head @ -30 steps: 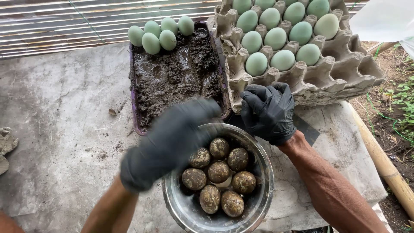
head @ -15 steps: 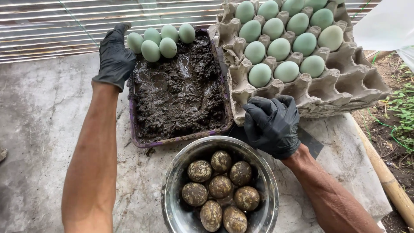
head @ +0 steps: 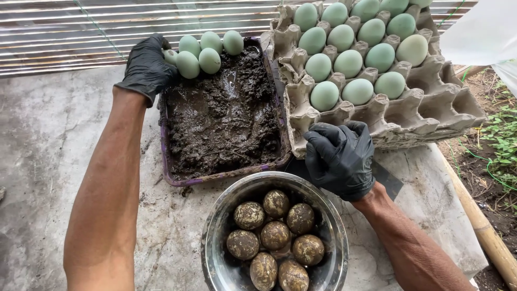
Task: Picking up mud-coated eggs from a tray, inspecting the coating, and placing them into a metal bowl.
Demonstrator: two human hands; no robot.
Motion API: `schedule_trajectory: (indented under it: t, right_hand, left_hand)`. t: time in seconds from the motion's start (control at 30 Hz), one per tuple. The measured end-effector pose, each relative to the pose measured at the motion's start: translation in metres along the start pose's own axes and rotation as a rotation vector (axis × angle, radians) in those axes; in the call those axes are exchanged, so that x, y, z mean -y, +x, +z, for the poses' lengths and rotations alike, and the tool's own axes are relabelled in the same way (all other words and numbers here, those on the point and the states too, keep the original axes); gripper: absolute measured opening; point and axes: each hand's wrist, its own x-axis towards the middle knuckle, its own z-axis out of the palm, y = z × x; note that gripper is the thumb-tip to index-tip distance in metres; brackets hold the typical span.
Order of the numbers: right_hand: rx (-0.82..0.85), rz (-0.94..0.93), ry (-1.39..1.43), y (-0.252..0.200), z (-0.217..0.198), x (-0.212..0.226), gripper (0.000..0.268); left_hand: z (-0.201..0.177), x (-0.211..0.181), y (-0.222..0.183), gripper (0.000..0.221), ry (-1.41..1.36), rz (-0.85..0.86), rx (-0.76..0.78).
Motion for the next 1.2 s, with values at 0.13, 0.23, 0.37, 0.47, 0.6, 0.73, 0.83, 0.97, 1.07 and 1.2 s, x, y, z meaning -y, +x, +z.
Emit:
schedule_trajectory:
  t: [0.13, 0.23, 0.37, 0.47, 0.6, 0.73, 0.83, 0.97, 1.07, 1.2]
  right_hand:
    - [0.005, 0.011, -0.005, -0.001, 0.001, 0.001, 0.014]
    - [-0.004, 0.011, -0.006, 0.0, 0.0, 0.002, 0.014]
    - [-0.027, -0.012, -0.013, 0.002, 0.0, 0.002, 0.013]
    - [-0.046, -0.036, -0.018, 0.003, -0.001, 0.001, 0.011]
    - [-0.038, -0.034, -0.009, 0.003, -0.002, 0.001, 0.011]
    - [-0.053, -0.06, -0.009, 0.004, -0.003, 0.002, 0.011]
    - [-0.043, -0.054, -0.019, 0.008, -0.006, 0.004, 0.01]
    - [-0.036, -0.053, -0.011, 0.008, -0.007, 0.004, 0.009]
    - [-0.046, -0.062, -0.02, 0.009, -0.008, 0.005, 0.01]
    - [-0.008, -0.039, -0.004, 0.009, -0.01, 0.006, 0.011]
  left_hand:
    - [-0.007, -0.001, -0.015, 0.042, -0.012, -0.061, 0.072]
    - [-0.019, 0.007, -0.024, 0.04, -0.018, -0.099, 0.122]
    - [-0.026, 0.01, -0.032, 0.037, -0.021, -0.141, 0.175]
    - [-0.028, 0.012, -0.036, 0.034, -0.034, -0.063, 0.13]
    - [-0.027, 0.001, -0.047, 0.038, 0.016, -0.089, 0.132]
    - [-0.025, -0.001, -0.056, 0.035, -0.018, -0.165, 0.155]
    - [-0.023, -0.003, -0.062, 0.033, -0.042, -0.221, 0.173]
    - [-0.022, -0.012, -0.071, 0.031, -0.065, -0.277, 0.19]
    - [-0.025, -0.036, -0.083, 0.024, -0.418, -0.255, 0.259]
    - [-0.029, -0.065, -0.092, 0.035, -0.2, -0.203, 0.265]
